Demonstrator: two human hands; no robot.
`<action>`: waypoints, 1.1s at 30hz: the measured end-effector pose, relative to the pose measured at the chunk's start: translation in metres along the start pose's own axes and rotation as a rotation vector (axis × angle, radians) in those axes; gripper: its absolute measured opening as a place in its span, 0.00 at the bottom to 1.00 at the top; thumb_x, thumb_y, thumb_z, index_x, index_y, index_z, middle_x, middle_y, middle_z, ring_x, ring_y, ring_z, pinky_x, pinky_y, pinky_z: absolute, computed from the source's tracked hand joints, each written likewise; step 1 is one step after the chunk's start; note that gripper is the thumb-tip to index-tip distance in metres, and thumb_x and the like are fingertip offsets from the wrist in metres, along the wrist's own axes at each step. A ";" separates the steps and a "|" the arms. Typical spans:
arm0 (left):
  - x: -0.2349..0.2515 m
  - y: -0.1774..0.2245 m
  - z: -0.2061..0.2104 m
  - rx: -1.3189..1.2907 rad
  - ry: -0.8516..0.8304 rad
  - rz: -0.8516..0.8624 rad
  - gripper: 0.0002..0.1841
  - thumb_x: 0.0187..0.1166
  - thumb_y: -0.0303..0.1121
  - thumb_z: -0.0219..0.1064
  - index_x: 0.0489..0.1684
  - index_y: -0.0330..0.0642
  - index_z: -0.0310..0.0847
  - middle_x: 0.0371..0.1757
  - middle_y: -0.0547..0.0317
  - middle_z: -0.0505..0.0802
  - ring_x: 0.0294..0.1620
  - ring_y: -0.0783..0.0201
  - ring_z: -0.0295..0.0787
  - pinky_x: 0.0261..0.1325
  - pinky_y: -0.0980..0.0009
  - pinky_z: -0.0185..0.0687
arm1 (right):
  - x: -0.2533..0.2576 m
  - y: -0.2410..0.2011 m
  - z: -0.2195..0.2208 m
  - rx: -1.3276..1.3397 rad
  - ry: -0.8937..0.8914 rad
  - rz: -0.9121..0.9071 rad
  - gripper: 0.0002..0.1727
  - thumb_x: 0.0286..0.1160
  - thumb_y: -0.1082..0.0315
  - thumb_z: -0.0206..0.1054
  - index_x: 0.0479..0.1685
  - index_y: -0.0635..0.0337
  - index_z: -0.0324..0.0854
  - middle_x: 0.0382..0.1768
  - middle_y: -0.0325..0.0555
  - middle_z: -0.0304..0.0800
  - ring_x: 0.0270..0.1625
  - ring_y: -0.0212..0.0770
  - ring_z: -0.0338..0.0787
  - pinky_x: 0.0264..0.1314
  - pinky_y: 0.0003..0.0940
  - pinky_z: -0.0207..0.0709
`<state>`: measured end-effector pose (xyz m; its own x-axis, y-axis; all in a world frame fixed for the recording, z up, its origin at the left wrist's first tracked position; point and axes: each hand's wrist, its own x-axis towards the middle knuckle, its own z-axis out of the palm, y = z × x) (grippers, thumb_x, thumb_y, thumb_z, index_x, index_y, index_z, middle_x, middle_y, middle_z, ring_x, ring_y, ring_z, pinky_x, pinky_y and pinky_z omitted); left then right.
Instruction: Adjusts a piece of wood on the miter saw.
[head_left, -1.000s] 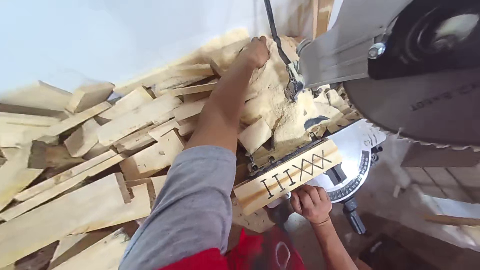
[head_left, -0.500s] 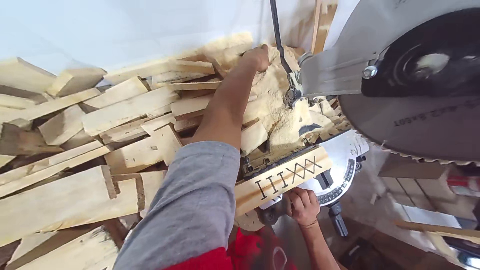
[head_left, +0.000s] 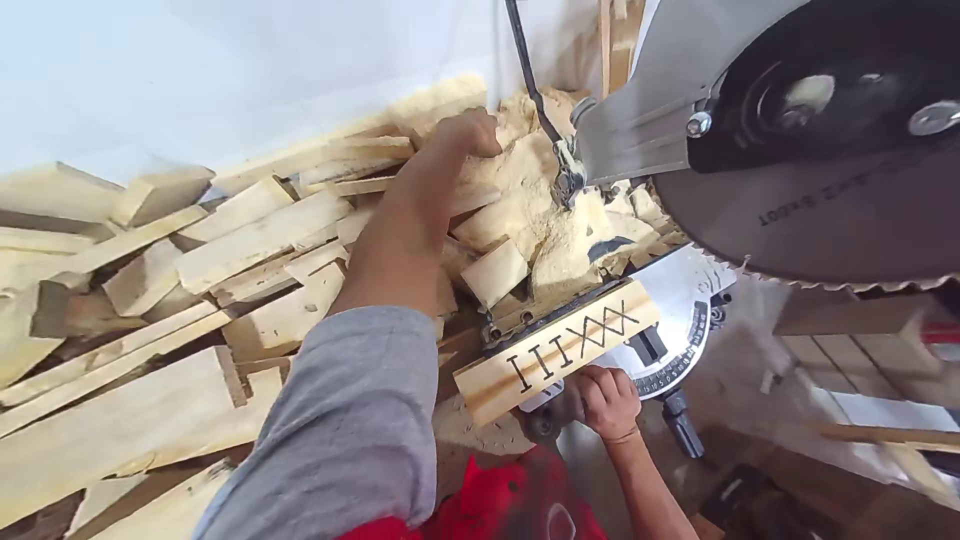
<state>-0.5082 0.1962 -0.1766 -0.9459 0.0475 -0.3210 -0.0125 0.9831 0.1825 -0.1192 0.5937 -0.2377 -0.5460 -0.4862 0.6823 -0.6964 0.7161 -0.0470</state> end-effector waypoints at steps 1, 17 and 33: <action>-0.002 -0.001 -0.001 0.017 -0.008 0.001 0.34 0.73 0.51 0.70 0.78 0.42 0.76 0.72 0.30 0.82 0.72 0.28 0.79 0.61 0.22 0.74 | 0.000 0.000 0.000 -0.001 -0.002 0.000 0.17 0.81 0.51 0.60 0.31 0.51 0.83 0.36 0.44 0.89 0.37 0.45 0.87 0.41 0.37 0.81; -0.046 -0.014 -0.066 -0.346 0.227 -0.072 0.33 0.62 0.44 0.80 0.67 0.37 0.82 0.62 0.32 0.89 0.65 0.35 0.86 0.66 0.28 0.77 | -0.003 0.002 0.002 -0.016 -0.014 0.000 0.17 0.81 0.51 0.59 0.31 0.51 0.83 0.35 0.45 0.89 0.37 0.47 0.87 0.39 0.39 0.81; -0.183 -0.072 -0.145 -0.250 0.482 -0.191 0.42 0.64 0.45 0.81 0.82 0.40 0.71 0.75 0.37 0.82 0.76 0.42 0.79 0.77 0.38 0.73 | -0.001 0.001 0.007 0.006 -0.019 0.000 0.20 0.84 0.50 0.57 0.32 0.54 0.81 0.35 0.50 0.89 0.39 0.54 0.88 0.39 0.46 0.81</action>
<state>-0.3809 0.0910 0.0035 -0.9595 -0.2701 0.0795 -0.2183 0.8920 0.3959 -0.1223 0.5911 -0.2432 -0.5547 -0.4958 0.6682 -0.6993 0.7130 -0.0515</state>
